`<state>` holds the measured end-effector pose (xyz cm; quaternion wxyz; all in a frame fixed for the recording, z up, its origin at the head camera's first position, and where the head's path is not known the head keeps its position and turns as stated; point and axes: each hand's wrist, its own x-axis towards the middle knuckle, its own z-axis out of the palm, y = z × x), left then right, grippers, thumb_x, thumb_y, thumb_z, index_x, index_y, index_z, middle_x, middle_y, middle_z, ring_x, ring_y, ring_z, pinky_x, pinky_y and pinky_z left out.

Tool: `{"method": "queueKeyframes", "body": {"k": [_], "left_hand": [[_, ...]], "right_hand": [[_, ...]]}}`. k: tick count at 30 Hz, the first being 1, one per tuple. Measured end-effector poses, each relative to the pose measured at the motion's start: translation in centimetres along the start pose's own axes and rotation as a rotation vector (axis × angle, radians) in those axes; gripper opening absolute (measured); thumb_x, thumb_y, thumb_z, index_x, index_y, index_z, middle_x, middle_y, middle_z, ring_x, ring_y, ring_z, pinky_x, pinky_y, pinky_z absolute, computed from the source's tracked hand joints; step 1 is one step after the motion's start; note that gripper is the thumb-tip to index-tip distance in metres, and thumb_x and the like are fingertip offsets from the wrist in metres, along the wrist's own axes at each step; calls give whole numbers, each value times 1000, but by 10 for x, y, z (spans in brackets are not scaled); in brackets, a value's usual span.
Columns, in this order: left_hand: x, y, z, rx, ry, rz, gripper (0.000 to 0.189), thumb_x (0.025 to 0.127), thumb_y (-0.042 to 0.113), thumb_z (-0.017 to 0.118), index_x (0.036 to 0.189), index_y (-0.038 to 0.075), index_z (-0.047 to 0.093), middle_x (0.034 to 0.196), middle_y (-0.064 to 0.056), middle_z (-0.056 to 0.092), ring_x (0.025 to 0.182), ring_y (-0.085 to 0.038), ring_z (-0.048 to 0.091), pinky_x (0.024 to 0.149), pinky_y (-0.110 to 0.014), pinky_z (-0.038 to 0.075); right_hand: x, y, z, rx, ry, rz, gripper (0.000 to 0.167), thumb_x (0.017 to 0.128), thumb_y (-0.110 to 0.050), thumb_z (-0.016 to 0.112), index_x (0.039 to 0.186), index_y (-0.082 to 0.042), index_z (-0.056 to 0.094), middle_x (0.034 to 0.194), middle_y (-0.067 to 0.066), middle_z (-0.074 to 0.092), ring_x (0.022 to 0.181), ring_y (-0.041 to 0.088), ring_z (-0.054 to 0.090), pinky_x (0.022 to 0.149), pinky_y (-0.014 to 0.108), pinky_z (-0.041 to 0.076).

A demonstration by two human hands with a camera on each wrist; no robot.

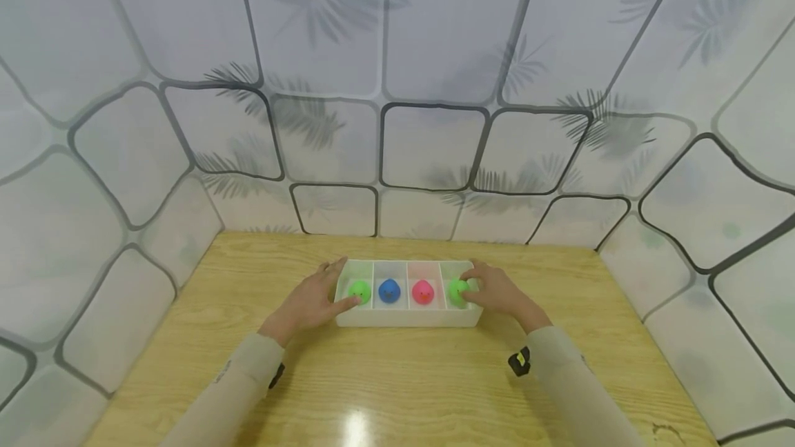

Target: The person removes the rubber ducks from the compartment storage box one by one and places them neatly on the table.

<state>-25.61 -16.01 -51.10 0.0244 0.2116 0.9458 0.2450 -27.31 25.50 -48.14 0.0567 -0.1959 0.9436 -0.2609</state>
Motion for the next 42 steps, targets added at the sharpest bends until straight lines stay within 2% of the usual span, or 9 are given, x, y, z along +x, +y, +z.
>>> {"method": "queueKeyframes", "body": {"k": [4,9,18,28,35,42], "left_hand": [[0,1,-1,5,-1,-1,102,99,73,53,170,10,17,170,-19,32,154,-54,29,118,-72,32],[0,1,-2,7,-6,-6,102,99,73,53,170,9,17,169,-21,33,155,-53,29,119,-72,31],[-1,1,-1,1,-15,-21,103,99,74,53,170,9,17,169,-21,33,155,-52,28,119,-71,31],[0,0,0,-5,-10,-16,102,99,74,52,170,11,17,170,-20,32,156,-51,28,120,-71,31],[0,-2,1,-8,-6,-11,101,100,73,52,171,12,16,170,-20,33,156,-50,28,120,-71,31],[0,-3,2,-9,-3,-7,100,100,72,53,170,11,17,169,-21,33,156,-51,28,119,-70,31]], "right_hand": [[-1,-3,-5,44,50,-12,28,93,-24,73,112,-4,74,157,37,44,144,59,42,116,70,36],[-2,-6,-10,102,73,13,27,96,-25,70,116,-7,70,156,31,49,143,55,47,114,68,40],[-7,-4,-20,107,132,4,40,101,-27,67,132,-1,68,138,23,68,134,49,58,110,66,45],[-11,2,-29,213,234,16,34,100,-18,71,129,1,70,129,23,72,123,46,65,104,58,53],[-14,12,-32,307,259,59,39,102,-19,71,136,-1,69,132,22,71,116,39,69,99,55,57],[-17,22,-30,390,241,88,43,104,-18,68,141,3,64,141,26,66,121,44,67,92,48,60]]}}
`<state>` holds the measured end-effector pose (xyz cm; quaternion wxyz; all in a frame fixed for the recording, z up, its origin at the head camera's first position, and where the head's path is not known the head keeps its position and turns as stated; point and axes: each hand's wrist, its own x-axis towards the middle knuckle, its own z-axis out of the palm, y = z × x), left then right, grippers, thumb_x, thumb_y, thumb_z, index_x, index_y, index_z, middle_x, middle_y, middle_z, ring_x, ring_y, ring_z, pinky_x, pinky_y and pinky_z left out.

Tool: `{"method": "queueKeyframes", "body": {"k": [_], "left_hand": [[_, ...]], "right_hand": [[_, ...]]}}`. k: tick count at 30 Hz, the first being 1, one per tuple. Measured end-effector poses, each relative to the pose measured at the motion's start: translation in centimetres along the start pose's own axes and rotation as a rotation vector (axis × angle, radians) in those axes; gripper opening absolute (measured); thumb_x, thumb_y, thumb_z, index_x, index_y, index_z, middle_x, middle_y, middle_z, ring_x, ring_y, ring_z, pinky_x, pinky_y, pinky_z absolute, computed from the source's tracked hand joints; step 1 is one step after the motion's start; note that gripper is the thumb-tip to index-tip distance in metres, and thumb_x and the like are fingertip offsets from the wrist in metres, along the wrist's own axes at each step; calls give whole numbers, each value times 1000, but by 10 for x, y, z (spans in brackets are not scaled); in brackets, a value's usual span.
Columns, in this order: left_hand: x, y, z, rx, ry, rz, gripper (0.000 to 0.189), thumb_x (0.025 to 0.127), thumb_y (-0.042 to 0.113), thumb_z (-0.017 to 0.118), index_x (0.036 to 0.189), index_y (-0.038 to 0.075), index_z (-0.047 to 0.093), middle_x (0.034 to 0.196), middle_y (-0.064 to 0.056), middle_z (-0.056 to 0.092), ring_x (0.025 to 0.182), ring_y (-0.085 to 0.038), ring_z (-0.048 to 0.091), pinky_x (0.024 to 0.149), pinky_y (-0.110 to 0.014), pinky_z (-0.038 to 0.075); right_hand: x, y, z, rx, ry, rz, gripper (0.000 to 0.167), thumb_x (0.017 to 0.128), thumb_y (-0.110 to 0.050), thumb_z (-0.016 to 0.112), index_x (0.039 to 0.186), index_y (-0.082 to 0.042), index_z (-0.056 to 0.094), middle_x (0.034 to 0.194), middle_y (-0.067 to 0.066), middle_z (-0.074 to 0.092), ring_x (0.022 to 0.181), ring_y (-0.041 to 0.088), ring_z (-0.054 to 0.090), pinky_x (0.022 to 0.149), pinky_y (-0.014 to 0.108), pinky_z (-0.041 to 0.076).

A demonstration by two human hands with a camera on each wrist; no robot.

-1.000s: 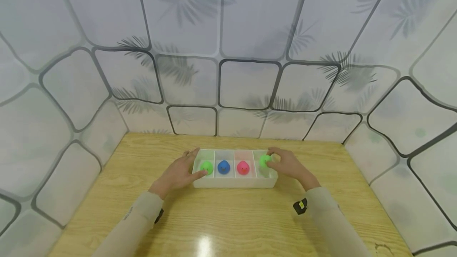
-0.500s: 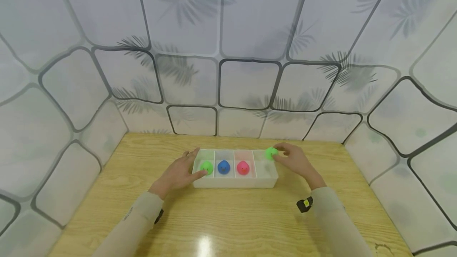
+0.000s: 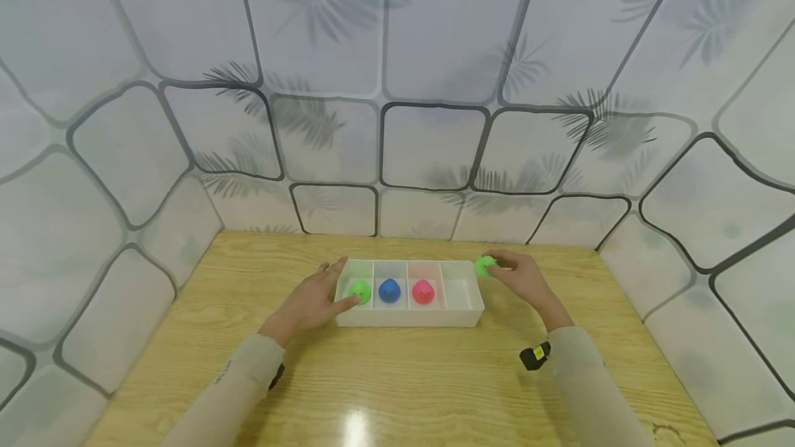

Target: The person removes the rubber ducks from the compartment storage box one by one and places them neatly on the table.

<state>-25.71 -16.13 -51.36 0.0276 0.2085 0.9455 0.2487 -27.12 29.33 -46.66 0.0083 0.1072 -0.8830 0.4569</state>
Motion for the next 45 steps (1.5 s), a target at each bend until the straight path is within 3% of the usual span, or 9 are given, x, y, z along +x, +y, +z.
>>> {"method": "queueKeyframes", "body": {"k": [8,15,20,32,40,45], "left_hand": [[0,0,0,-7,-3,-3,100,100,72,53,170,11,17,169,-23,34,156,-51,28,119,-71,31],[0,1,-1,-3,-10,-12,100,100,72,53,171,11,16,168,-24,35,156,-51,28,118,-72,32],[-1,2,-1,-3,-14,-22,101,99,73,52,171,11,16,168,-24,34,156,-51,28,118,-72,31],[0,2,0,4,-8,-18,101,99,74,51,171,11,16,167,-25,37,155,-51,30,118,-72,33],[0,1,0,-6,-5,-4,102,100,73,52,170,9,16,165,-25,38,155,-52,30,118,-71,33],[0,0,0,-10,-8,1,102,100,73,52,171,11,15,166,-25,39,155,-52,30,118,-71,33]], "right_hand": [[-3,12,-1,46,-24,52,49,105,-19,65,148,4,57,147,29,59,113,40,71,96,55,58],[-8,18,-3,31,-16,111,54,105,-24,66,152,2,54,153,27,55,135,46,58,105,53,54],[-9,23,-3,58,-17,138,57,104,-23,69,153,2,52,153,28,55,133,43,58,105,48,54],[-11,38,-2,32,2,159,57,103,-26,72,149,4,55,145,27,61,131,41,59,96,32,54],[-8,53,-1,37,-5,206,60,104,-27,68,152,4,48,145,28,58,119,32,64,79,31,56],[-7,60,-3,4,-25,241,62,104,-31,68,153,2,48,153,29,52,130,43,59,83,34,56]]}}
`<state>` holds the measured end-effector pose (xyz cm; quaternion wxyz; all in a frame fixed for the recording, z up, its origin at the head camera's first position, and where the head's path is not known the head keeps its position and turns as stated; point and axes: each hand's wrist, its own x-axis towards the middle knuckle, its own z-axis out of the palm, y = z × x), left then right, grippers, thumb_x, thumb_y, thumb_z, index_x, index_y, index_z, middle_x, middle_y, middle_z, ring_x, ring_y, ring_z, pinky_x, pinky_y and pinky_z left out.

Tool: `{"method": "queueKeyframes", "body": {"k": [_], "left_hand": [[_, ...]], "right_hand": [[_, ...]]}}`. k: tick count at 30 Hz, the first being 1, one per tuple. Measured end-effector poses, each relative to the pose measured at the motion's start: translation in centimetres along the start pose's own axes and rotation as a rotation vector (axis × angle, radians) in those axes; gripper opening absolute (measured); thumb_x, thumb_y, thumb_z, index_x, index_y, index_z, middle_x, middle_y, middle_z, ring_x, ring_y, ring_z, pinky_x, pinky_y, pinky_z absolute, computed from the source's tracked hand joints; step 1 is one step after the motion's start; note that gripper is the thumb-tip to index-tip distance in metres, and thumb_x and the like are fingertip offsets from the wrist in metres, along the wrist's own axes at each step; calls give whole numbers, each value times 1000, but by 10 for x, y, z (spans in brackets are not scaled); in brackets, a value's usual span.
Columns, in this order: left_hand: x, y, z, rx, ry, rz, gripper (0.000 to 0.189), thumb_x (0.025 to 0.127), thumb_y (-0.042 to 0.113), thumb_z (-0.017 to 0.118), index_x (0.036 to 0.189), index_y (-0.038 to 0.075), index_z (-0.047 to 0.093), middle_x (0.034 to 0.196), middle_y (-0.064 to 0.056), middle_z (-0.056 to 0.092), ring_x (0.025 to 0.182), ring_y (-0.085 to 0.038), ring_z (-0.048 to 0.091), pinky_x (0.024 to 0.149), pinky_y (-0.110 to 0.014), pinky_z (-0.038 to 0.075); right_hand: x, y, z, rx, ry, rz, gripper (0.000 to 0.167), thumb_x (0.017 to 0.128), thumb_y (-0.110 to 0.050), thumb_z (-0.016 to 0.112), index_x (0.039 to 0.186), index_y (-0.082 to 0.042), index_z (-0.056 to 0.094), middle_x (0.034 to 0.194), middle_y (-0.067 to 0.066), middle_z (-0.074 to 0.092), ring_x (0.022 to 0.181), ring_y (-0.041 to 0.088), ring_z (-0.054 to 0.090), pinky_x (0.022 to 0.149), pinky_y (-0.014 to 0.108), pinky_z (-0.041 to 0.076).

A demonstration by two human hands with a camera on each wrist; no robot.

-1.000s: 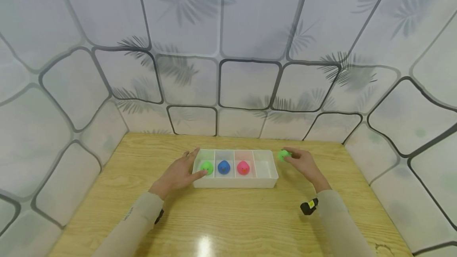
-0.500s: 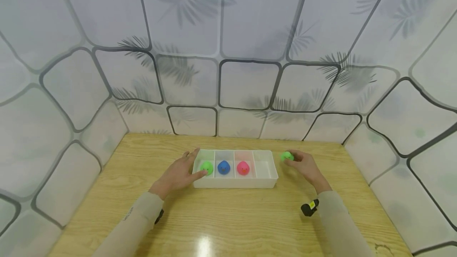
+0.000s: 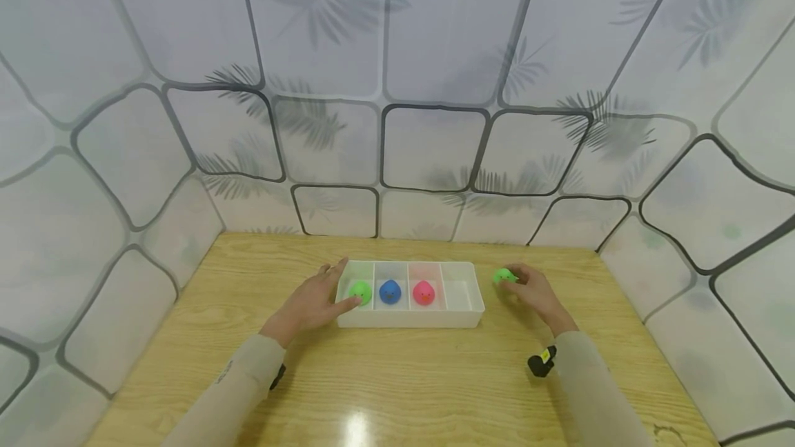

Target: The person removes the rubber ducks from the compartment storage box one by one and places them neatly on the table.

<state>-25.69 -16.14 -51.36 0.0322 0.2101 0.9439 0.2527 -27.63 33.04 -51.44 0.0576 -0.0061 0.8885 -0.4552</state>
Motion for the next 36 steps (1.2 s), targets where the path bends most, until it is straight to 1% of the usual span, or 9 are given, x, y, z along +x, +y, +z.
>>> {"method": "queueKeyframes", "body": {"k": [2,7,9,15,20,25,30,33,36], "left_hand": [[0,0,0,2,-2,-1,102,100,73,52,171,11,14,166,-25,39,155,-52,30,118,-71,33],[0,0,-1,5,-2,2,101,100,73,52,171,11,15,165,-25,39,154,-53,30,118,-71,33],[-1,1,-1,5,-1,3,101,100,73,52,171,10,15,165,-25,40,154,-53,30,118,-71,33],[0,1,-1,12,-2,-4,103,99,75,50,170,10,15,164,-26,41,154,-53,30,117,-71,34],[0,1,-1,4,-4,-8,103,99,75,51,171,10,15,165,-25,40,155,-52,29,118,-71,33],[-1,1,-1,1,-5,-9,103,99,75,51,171,11,15,166,-25,37,155,-52,29,118,-71,33],[-1,1,-1,-3,3,-7,102,99,75,51,171,11,16,165,-25,38,155,-52,30,117,-71,34],[-1,1,0,-3,4,-8,103,99,75,51,171,11,15,165,-25,39,155,-52,30,117,-71,34],[-2,0,0,-3,3,-11,102,99,75,50,171,11,15,165,-25,39,155,-52,30,117,-72,34]], "right_hand": [[0,2,-1,-6,-3,9,63,104,-32,69,154,1,49,155,29,51,133,46,56,86,37,58],[1,7,-2,-11,7,3,59,104,-31,69,153,-1,53,157,28,50,132,45,57,91,41,58],[1,8,-1,-24,18,3,57,104,-30,69,152,-2,54,156,27,51,132,45,57,94,44,57],[3,10,1,-104,54,0,55,104,-27,68,149,0,55,152,29,54,129,47,58,100,53,55],[4,9,4,-125,71,3,53,103,-23,68,149,1,55,151,28,55,130,47,57,104,55,52],[5,11,6,-145,69,-9,53,104,-22,67,149,2,54,152,30,54,129,47,58,103,55,53],[4,12,7,-151,67,-24,53,103,-21,67,148,3,54,152,30,54,127,45,60,103,56,53],[3,12,8,-163,68,-41,52,102,-21,67,146,4,55,151,31,54,124,46,62,101,56,54],[3,12,8,-181,79,-61,50,101,-19,67,144,4,56,148,31,57,117,42,64,95,50,55]]}}
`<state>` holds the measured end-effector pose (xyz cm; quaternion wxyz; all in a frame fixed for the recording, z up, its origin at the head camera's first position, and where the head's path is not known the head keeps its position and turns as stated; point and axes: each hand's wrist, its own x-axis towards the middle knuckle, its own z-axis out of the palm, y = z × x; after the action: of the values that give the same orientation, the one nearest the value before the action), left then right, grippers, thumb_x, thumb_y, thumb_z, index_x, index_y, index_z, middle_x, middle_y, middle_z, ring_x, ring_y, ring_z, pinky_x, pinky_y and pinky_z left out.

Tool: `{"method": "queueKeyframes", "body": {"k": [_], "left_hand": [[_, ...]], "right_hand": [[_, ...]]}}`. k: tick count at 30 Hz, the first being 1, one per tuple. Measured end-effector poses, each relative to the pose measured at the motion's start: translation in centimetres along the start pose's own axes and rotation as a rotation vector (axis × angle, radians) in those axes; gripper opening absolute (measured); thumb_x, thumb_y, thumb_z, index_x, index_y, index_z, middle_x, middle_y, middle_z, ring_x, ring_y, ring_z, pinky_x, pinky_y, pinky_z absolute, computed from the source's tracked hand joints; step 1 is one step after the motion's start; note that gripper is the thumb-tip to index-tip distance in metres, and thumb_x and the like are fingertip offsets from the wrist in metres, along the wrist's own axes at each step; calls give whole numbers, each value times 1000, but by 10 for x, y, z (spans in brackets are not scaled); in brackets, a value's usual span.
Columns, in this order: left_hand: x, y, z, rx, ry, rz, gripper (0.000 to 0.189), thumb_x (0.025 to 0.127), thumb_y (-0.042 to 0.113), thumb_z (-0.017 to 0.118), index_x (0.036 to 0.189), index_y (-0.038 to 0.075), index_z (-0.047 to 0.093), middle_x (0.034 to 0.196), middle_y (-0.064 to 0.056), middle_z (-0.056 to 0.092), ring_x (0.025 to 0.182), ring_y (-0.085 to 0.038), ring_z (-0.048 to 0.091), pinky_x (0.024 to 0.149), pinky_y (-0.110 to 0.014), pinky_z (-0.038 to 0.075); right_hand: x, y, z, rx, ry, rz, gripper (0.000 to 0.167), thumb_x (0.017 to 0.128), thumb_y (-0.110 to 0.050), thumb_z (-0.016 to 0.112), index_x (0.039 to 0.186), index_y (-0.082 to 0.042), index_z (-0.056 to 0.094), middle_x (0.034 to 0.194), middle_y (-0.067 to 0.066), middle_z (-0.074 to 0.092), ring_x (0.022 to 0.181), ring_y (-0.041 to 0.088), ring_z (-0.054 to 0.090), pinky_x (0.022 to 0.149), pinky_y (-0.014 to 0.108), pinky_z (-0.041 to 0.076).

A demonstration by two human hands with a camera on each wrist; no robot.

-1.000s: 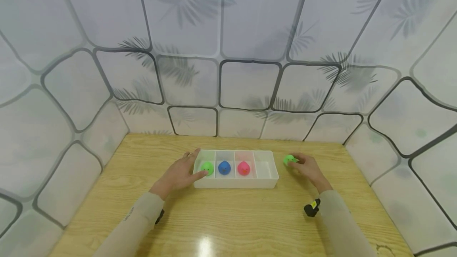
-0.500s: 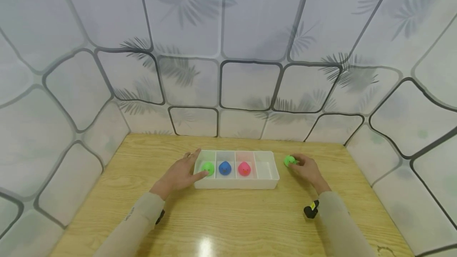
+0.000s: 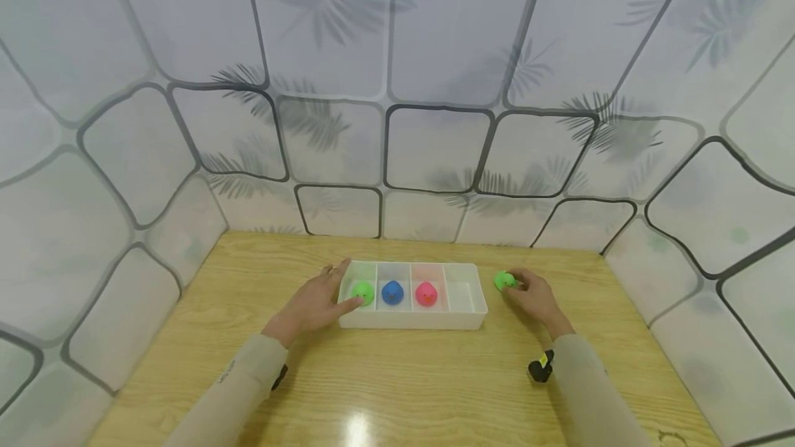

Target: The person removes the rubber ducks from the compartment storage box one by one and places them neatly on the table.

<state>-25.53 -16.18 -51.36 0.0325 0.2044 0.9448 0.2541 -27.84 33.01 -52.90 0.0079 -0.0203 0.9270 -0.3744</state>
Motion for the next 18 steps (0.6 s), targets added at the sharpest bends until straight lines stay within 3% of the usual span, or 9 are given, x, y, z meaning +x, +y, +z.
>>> {"method": "queueKeyframes", "body": {"k": [5,11,18], "left_hand": [[1,-1,0,-2,0,1,102,99,75,50,171,11,16,165,-26,39,155,-52,30,117,-72,34],[1,-1,1,4,7,9,101,100,74,51,171,11,16,163,-27,42,154,-52,32,116,-71,35],[0,0,0,5,6,14,102,100,74,51,171,11,16,162,-27,43,153,-52,33,117,-71,35]], "right_hand": [[2,1,2,-22,22,-21,48,99,-16,69,142,4,58,143,30,61,107,34,65,86,40,53],[1,-1,1,-40,10,-5,58,97,-18,69,148,2,54,137,31,63,107,36,64,84,43,54],[0,-17,-9,16,49,-5,63,101,-31,71,154,-5,51,153,29,53,132,48,54,97,59,54]]}}
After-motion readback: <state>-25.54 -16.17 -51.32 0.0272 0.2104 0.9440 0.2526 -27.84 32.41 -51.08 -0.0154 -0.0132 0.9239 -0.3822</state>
